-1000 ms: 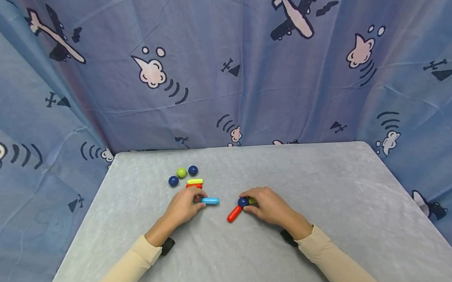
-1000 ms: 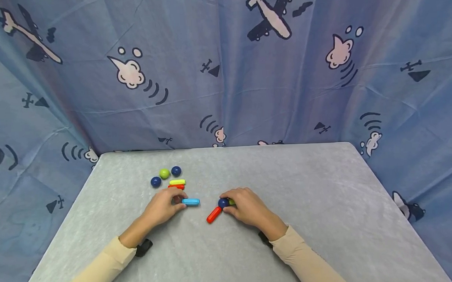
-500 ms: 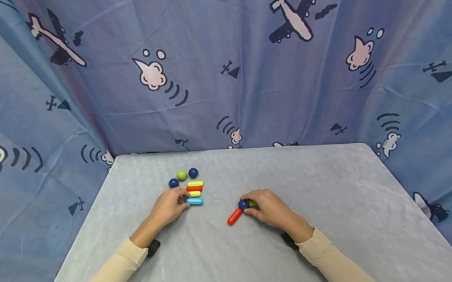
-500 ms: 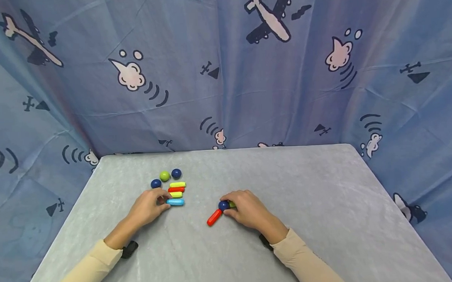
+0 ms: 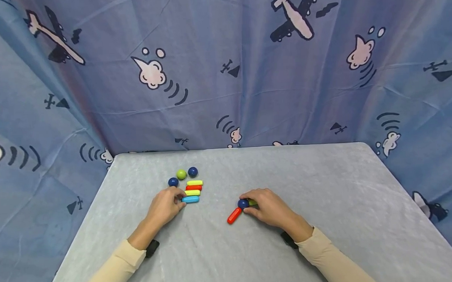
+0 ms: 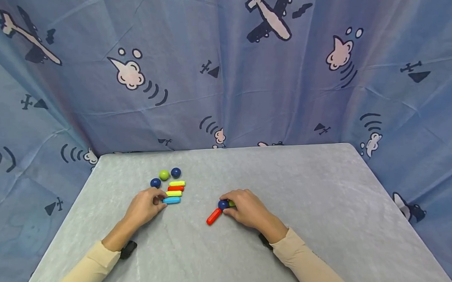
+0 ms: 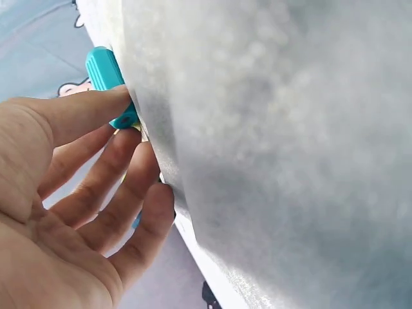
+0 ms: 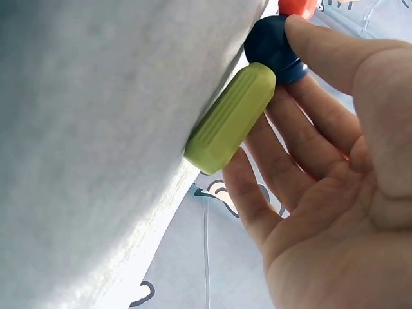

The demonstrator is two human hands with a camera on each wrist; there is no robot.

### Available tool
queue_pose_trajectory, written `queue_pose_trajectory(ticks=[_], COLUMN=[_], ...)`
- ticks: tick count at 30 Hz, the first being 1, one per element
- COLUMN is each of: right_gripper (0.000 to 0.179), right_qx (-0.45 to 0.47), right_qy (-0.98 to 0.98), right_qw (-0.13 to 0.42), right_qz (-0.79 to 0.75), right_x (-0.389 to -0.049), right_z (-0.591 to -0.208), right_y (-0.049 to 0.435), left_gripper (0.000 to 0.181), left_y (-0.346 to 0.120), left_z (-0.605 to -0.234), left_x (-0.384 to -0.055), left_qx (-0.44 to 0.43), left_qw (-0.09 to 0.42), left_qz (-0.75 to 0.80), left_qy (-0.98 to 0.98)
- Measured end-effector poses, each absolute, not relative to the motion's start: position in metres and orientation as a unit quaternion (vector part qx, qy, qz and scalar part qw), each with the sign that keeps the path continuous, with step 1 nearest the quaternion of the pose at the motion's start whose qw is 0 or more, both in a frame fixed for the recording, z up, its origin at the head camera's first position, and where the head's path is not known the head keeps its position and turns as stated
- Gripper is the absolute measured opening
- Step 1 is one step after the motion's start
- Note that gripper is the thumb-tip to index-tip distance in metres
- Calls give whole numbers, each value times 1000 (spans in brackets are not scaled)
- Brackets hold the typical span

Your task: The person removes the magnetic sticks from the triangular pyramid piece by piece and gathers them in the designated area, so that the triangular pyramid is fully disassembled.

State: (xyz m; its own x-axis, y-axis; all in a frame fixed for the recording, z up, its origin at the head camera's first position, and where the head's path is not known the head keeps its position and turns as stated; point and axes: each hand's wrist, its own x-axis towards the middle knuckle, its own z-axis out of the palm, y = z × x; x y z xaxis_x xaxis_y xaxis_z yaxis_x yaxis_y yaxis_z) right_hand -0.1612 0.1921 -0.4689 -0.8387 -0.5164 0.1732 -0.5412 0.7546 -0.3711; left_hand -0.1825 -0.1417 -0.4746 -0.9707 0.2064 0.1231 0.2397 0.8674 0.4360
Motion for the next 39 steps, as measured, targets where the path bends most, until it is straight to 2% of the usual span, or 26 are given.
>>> queue_pose_trajectory(ticks=[21,27,32,34,39], right_gripper=[37,37,37,36,35], right_qx=[287,285,282,278,256], right_qy=[-936,-937,-938,-940,-947], right_qw=[25,19,17,21,34], right_qz=[203,203,199,197,191], right_x=[-164,-163,-157,-154,-145], right_z=[-467,-464,-462,-461,-463], right_y=[189,185,176,171,160], left_gripper=[23,27,26,24,21], left_y=[-145,-143,-126,-113,-83], left_z=[-475,-469,-456,-451,-446], left_x=[-183,-179,-163,-154,-136], left_qx=[-106,-109,-126,-137,-175], left_qw=[54,94,124,123,65], left_qz=[-253,-274,-318,-329,-309], left_qy=[-960,-951,-931,-926,-933])
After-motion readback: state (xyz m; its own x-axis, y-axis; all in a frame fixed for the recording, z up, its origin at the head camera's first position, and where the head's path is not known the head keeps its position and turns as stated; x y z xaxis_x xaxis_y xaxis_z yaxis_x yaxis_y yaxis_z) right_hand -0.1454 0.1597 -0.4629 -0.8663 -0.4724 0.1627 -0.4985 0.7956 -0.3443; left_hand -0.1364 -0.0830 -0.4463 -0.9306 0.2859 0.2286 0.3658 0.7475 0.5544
